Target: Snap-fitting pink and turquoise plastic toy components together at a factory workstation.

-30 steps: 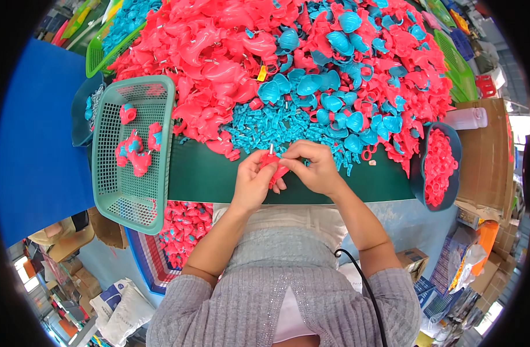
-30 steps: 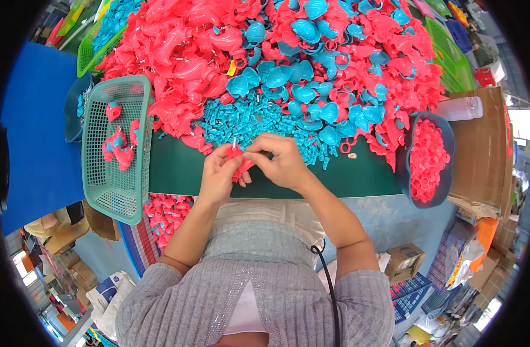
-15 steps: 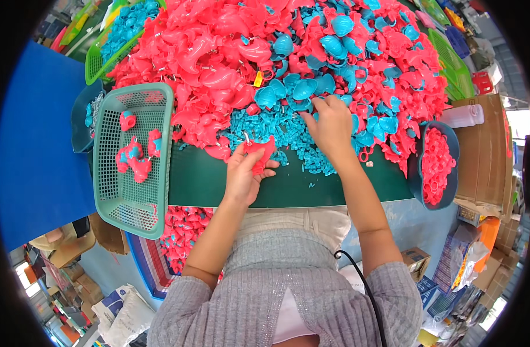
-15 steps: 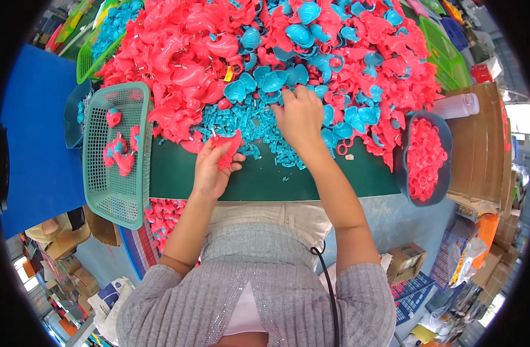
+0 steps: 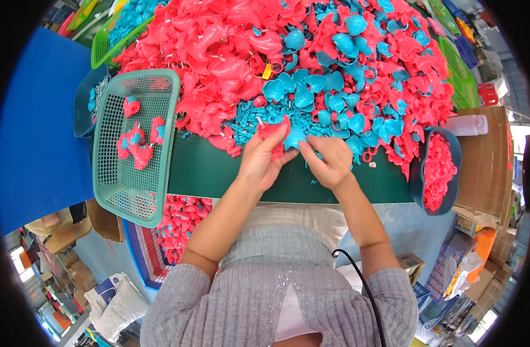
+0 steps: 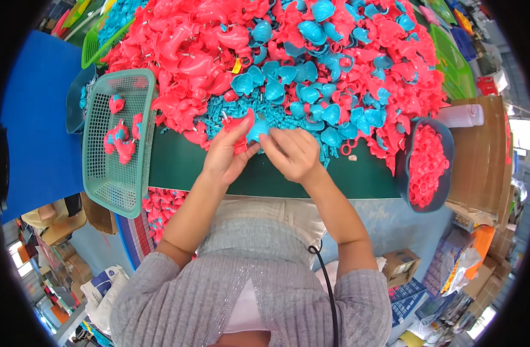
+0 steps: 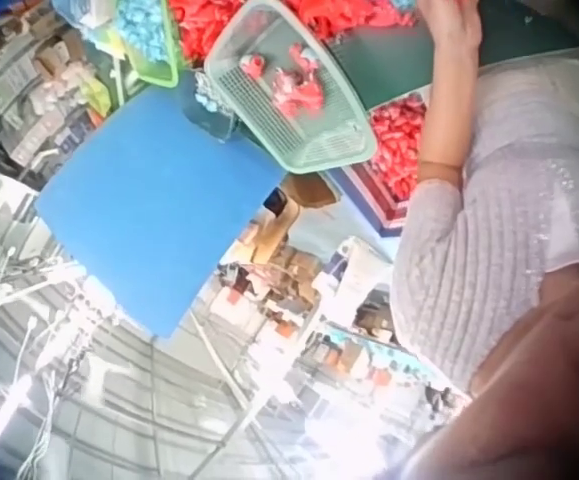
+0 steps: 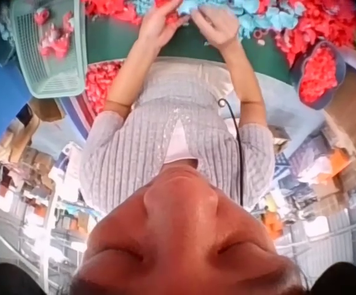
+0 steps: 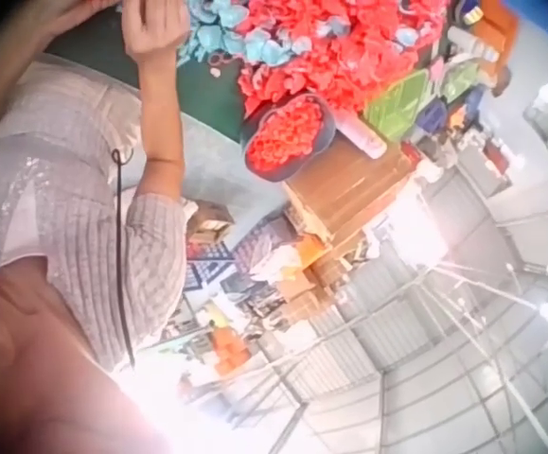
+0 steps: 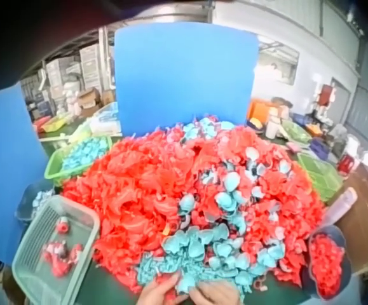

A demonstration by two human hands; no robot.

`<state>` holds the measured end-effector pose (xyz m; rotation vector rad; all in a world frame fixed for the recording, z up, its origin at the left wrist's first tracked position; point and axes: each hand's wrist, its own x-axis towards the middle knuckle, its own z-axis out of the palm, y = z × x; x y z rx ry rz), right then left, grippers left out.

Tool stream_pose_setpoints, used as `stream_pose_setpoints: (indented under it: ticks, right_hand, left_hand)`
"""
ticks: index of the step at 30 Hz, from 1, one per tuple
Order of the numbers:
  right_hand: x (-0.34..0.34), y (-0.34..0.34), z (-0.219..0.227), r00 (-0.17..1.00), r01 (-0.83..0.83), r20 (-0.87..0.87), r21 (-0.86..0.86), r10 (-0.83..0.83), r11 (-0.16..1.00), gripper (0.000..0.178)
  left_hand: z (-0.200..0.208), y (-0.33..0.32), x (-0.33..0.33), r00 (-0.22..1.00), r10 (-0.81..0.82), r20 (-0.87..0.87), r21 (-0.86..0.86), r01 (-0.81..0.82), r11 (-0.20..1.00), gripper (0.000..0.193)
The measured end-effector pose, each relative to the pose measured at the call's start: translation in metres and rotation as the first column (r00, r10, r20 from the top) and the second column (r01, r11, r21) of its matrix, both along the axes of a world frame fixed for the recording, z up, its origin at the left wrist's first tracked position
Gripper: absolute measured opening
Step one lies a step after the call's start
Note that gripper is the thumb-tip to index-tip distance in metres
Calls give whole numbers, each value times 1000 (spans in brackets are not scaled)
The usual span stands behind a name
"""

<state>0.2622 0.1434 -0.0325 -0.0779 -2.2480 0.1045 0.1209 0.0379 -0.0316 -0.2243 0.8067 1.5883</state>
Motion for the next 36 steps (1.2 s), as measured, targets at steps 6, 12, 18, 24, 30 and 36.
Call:
stream_pose_setpoints:
  ticks: [6,12,18,24,30,36]
  right_hand:
    - [4,-34,-1,989,8,-80,-812,-125,584,20]
    - [13,-23,-16,993,-113,-115,-863,-27,-492,18]
    - [2,-30,18,995,-23,19,-920,102,392,11]
    - [-17,-42,16,971,234,200,-695,-130,680,11]
    - [-19,-45,14,987,162,131,-773,-95,613,10]
    - [-23,-46,16,982,188,143,-750,-123,634,9]
  left_hand:
    - [-1,2,9,979,88,-183,85,-73,994,25]
    - [-9,2,19,959,133,-248,66,-121,990,36]
    - [0,-4,11,995,85,-43,225,-73,971,42]
    - [1,0,20,989,140,-45,163,-131,978,50]
    - [1,-2,21,987,162,5,217,-159,963,50]
    - [-1,-1,23,985,173,10,258,-170,951,51]
